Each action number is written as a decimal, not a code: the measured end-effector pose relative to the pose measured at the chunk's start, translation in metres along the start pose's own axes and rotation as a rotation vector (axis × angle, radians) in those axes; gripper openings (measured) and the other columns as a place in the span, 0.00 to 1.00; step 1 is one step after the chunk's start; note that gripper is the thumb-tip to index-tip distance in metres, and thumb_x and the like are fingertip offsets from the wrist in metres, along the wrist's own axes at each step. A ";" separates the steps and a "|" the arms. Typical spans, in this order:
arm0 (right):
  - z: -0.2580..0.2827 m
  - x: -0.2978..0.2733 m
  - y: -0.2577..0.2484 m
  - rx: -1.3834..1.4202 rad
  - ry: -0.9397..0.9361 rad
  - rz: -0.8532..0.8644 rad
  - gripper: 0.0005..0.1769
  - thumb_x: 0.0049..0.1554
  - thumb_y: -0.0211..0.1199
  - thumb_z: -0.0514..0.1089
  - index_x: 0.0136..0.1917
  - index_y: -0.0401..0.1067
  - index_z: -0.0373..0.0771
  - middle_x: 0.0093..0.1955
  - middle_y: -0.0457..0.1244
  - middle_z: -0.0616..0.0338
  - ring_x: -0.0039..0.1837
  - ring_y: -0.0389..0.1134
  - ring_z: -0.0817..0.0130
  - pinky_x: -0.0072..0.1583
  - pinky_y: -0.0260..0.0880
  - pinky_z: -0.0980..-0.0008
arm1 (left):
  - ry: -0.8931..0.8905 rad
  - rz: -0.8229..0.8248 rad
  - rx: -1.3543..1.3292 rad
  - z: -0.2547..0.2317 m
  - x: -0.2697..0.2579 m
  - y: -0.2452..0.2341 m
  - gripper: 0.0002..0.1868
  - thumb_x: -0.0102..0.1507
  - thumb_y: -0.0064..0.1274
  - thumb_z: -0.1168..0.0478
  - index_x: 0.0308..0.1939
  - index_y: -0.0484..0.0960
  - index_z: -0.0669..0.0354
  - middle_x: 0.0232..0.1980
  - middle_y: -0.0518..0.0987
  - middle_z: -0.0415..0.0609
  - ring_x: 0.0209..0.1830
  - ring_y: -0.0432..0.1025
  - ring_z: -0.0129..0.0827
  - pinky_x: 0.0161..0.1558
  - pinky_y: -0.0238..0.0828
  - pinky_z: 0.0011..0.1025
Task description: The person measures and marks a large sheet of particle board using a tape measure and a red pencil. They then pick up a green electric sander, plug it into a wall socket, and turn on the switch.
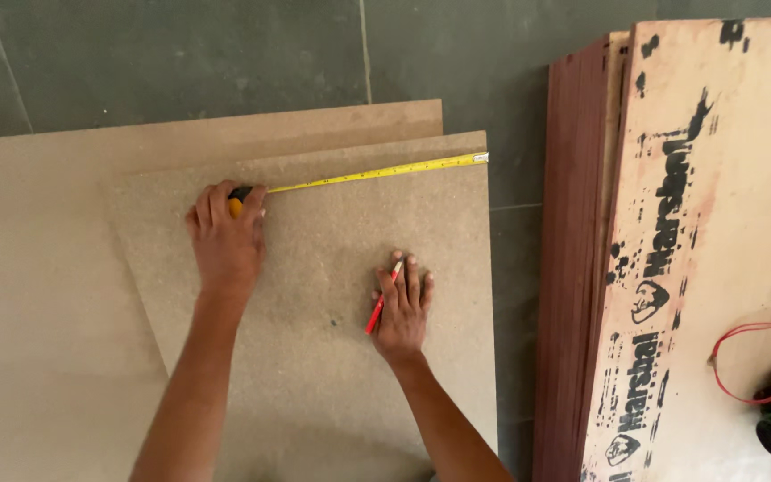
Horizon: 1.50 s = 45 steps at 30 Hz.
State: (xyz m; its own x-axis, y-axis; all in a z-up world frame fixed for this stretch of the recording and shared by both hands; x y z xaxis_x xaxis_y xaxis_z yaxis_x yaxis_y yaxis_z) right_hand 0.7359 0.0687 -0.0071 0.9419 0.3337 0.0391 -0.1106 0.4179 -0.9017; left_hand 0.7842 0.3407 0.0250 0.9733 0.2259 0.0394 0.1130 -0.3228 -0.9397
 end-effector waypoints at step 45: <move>-0.086 0.150 -0.056 1.011 -0.111 -0.208 0.17 0.60 0.55 0.36 0.62 0.72 0.32 0.55 0.66 0.59 0.56 0.68 0.74 0.59 0.68 0.73 | 0.031 -0.346 0.076 -0.003 -0.029 0.006 0.21 0.62 0.55 0.65 0.60 0.83 0.48 0.64 0.69 0.55 0.69 0.62 0.52 0.72 0.56 0.56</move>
State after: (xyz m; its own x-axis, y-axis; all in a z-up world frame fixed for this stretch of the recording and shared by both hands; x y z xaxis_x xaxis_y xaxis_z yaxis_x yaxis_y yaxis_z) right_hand 0.9105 0.0228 0.0127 0.9440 0.2285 0.2378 -0.2122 0.9728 -0.0923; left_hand 0.7575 0.3293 0.0194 0.8858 0.2817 0.3689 0.4230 -0.1626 -0.8914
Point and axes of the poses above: each hand's wrist, its own x-axis towards the middle knuckle, its own y-axis out of the palm, z = x × y, the point moved 10 cm from there along x, towards the middle knuckle
